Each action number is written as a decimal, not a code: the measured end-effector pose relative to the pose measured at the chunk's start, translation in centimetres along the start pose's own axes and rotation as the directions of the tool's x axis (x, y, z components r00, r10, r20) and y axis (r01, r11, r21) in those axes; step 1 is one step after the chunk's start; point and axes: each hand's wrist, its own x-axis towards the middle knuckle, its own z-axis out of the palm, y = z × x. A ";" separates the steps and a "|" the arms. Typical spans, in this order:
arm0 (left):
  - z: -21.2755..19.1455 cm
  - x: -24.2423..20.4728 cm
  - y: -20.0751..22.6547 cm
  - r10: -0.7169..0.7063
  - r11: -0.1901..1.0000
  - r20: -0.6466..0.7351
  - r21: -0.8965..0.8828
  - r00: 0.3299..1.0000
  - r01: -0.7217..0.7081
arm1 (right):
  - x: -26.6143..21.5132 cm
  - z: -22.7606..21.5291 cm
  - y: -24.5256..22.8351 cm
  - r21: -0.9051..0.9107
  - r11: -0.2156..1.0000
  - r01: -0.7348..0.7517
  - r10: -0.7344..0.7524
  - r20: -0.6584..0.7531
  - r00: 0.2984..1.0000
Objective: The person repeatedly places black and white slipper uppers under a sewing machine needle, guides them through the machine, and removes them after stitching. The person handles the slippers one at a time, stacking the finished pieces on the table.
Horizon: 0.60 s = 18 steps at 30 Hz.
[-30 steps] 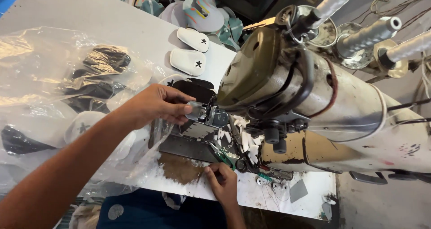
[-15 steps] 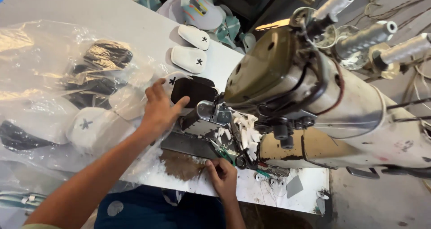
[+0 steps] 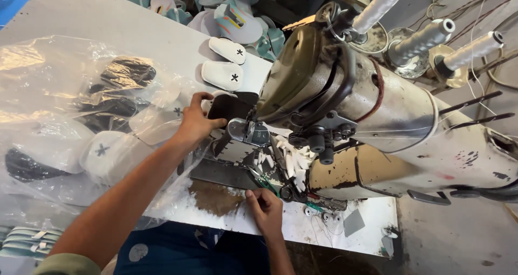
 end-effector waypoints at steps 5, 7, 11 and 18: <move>-0.9 1.0 0.5 -0.073 0.765 0.429 -0.555 0.901 0.326 | -0.1 -0.2 0.5 -0.001 0.999 -0.037 0.037 -0.020 0.999; -2.3 -0.5 3.3 0.005 0.718 0.481 -0.612 0.877 0.332 | -0.1 -0.3 0.7 -0.026 1.000 0.005 -0.005 -0.011 1.000; -4.4 -3.5 8.4 0.015 0.827 0.449 -0.508 0.893 0.242 | -0.2 -0.3 0.7 0.026 0.998 -0.051 0.050 0.014 0.999; -5.2 -11.3 8.1 0.038 0.969 0.293 -0.242 0.955 0.036 | -0.2 -0.8 2.0 0.074 0.990 -0.119 0.114 0.077 0.991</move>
